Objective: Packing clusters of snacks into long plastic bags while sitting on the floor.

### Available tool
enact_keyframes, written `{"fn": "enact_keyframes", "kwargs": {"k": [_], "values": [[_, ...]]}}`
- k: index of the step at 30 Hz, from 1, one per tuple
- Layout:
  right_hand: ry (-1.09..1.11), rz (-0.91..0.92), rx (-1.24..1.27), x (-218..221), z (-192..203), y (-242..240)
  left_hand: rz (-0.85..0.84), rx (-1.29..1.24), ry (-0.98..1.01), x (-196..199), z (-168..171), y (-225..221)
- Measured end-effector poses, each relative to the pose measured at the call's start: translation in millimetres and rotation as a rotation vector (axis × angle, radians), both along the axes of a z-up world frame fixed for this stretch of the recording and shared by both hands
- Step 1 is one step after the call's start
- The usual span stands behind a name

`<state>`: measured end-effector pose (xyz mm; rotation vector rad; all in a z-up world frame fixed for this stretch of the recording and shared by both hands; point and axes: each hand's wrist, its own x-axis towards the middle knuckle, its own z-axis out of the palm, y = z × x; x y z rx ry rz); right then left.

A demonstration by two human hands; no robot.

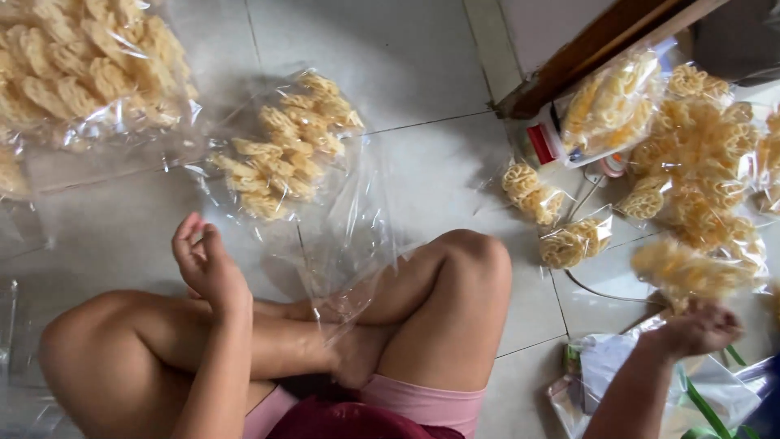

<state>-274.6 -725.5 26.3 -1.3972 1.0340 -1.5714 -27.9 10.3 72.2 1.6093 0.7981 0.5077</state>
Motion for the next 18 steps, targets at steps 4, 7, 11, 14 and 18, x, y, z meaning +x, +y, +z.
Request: {"fn": "enact_keyframes", "kwargs": {"k": [4,7,11,14,18], "values": [[0.162,0.405,-0.025,58.2,136.4,181.9,-0.424,-0.067,-0.045,-29.9,63.1,-22.7],[0.204,0.778,0.15,88.9,151.5,267.0,-0.787,-0.194,0.105,-44.6,103.0,-36.3],[0.284,1.374,0.233,122.1,141.4,362.8,-1.2,-0.402,0.27,-64.1,124.8,-39.4],[0.285,1.565,0.24,145.0,162.5,417.6,-1.303,-0.362,0.236,-76.7,118.4,-31.0],[0.408,1.54,-0.041,161.2,191.3,455.3,-1.325,-0.472,0.367,-84.2,118.0,-25.1]]}}
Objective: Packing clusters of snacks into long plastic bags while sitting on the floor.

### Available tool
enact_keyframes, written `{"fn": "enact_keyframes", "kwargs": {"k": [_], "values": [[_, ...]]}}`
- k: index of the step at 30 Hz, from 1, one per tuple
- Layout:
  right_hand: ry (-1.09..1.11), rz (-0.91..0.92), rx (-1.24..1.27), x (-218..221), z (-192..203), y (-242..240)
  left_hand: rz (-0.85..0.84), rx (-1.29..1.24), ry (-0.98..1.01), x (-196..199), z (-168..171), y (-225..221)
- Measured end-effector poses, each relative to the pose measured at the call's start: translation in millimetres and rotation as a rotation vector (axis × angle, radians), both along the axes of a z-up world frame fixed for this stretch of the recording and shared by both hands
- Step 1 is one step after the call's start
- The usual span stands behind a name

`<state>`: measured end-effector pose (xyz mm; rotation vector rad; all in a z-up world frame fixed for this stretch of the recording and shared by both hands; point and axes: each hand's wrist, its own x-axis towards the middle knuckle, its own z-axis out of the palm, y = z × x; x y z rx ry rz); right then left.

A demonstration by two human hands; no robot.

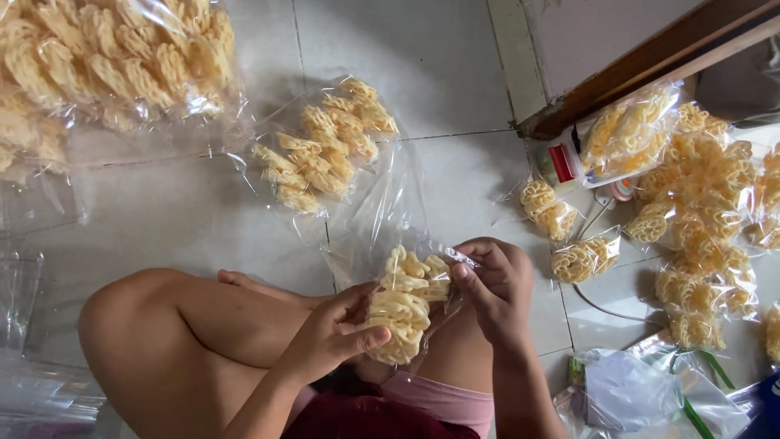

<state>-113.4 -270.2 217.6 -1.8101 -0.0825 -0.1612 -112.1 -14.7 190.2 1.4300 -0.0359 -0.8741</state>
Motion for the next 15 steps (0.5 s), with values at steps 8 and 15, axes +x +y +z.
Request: {"fn": "enact_keyframes", "kwargs": {"k": [8,15], "values": [[0.482,0.318,0.643,-19.6,-14.6,37.1,0.244,-0.329,0.194,-8.5,-2.2,-11.1],[-0.064,0.303,0.28,-19.1,-0.4,-27.3,0.203,-0.208,0.548,-11.9,4.3,-18.4]]}}
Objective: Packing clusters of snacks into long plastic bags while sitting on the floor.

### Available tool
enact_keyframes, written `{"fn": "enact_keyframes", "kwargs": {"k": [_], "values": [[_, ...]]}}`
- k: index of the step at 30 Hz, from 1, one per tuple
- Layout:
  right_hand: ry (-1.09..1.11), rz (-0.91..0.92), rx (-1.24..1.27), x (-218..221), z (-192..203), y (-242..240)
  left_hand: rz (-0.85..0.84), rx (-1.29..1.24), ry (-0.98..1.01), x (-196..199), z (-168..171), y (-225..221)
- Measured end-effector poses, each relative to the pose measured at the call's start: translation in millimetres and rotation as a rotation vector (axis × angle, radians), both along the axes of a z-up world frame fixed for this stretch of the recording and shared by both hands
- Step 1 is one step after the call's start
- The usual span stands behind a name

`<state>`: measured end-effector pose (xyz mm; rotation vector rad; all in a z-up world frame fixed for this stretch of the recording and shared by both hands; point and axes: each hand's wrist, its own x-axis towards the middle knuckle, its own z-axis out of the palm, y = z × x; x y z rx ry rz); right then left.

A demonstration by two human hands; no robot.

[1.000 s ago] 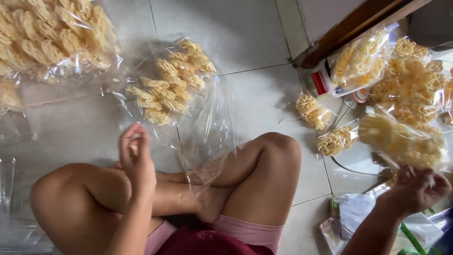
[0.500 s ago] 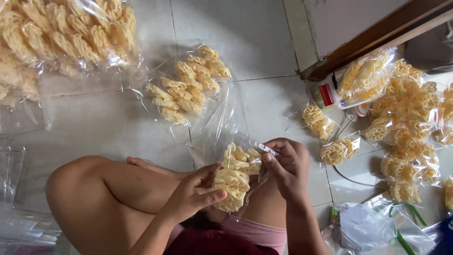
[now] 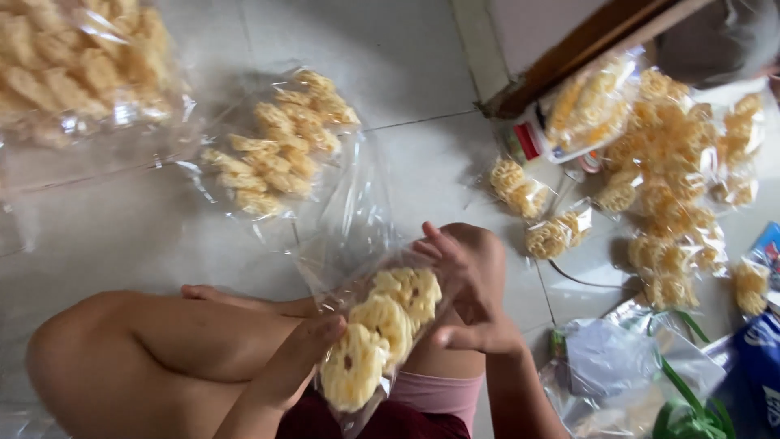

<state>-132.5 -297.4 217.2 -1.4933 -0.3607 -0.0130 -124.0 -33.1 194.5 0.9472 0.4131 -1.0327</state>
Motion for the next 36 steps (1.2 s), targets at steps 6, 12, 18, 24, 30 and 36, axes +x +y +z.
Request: {"fn": "enact_keyframes", "kwargs": {"k": [6,12,18,24,30,36], "values": [[0.106,-0.104,0.035,-31.8,-43.5,-85.7,-0.097,0.005,0.231,5.8,32.3,-24.2],[0.327,-1.297,0.486,-31.8,-152.2,-217.0,0.19,0.272,-0.49,20.3,-17.8,-5.5],[0.776,-1.626,0.031,-47.2,-206.3,-240.8,0.396,0.422,-0.424,26.0,-43.8,4.5],[1.001,-1.642,0.204,-25.5,-209.1,-261.9,0.526,0.518,-0.501,16.9,-59.5,7.8],[0.952,-1.506,0.065,-19.6,-234.9,-279.4,0.481,0.638,-0.721,3.4,-55.6,-3.0],[1.045,-1.45,0.085,-33.6,-222.0,-283.8,0.221,0.832,-1.208,-22.0,-66.9,-10.2]]}}
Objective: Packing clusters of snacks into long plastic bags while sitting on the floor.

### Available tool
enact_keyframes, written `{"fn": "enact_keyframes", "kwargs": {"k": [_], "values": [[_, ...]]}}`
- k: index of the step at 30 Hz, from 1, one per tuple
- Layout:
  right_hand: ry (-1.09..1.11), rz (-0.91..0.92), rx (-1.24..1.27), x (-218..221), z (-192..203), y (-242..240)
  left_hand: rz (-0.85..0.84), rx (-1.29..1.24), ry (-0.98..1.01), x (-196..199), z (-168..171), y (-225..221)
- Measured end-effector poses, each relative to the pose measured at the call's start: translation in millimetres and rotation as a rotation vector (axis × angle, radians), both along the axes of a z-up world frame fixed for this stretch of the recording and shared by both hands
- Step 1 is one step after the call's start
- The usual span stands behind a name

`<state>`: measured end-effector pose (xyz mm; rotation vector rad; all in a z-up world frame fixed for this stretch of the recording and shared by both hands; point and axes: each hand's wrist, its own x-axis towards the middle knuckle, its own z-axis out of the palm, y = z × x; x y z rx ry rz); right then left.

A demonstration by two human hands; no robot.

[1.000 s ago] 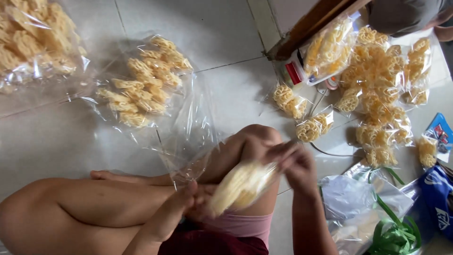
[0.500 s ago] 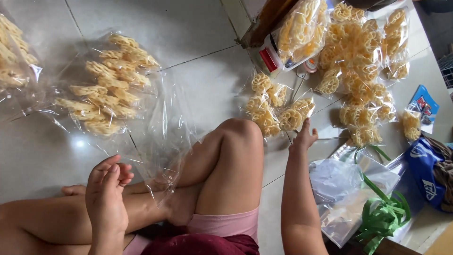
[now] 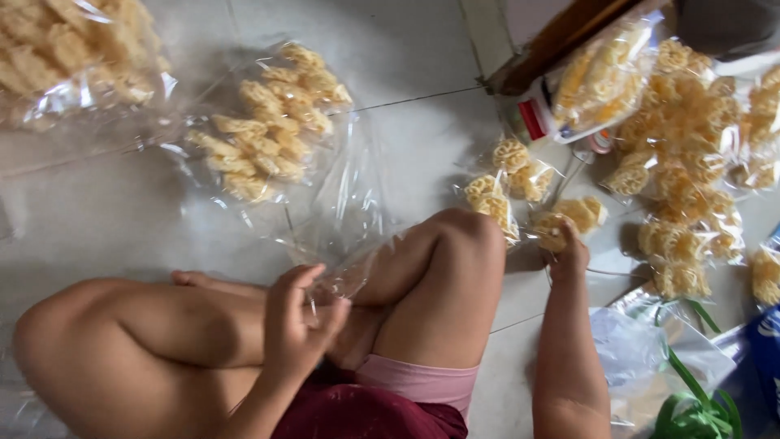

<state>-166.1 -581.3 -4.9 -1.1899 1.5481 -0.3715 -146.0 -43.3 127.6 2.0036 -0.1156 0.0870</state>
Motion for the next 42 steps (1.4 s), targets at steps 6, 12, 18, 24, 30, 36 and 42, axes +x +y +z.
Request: {"fn": "enact_keyframes", "kwargs": {"k": [6,12,18,24,30,36,42], "values": [[-0.493,-0.284,-0.258,-14.9,85.3,33.2,-0.146,0.486,-0.286,-8.8,-15.0,-7.0],[-0.338,0.778,-0.141,-40.2,193.7,129.5,-0.114,0.361,-0.362,10.0,-7.6,0.1],[0.088,1.683,0.155,24.1,227.4,262.4,-0.08,0.394,-0.291,4.7,-32.4,6.6],[0.009,1.571,0.042,40.6,181.5,316.8,-0.017,0.341,-0.375,17.4,-0.4,28.3],[0.138,1.396,-0.158,40.1,166.5,310.7,0.071,0.343,-0.377,21.2,-16.1,45.6],[-0.12,1.278,-0.067,33.1,143.5,345.0,-0.113,0.343,-0.379,20.2,-30.1,36.4],[-0.25,1.478,-0.227,88.3,129.1,392.7,-0.09,-0.033,-0.274,103.0,-43.7,70.6]]}}
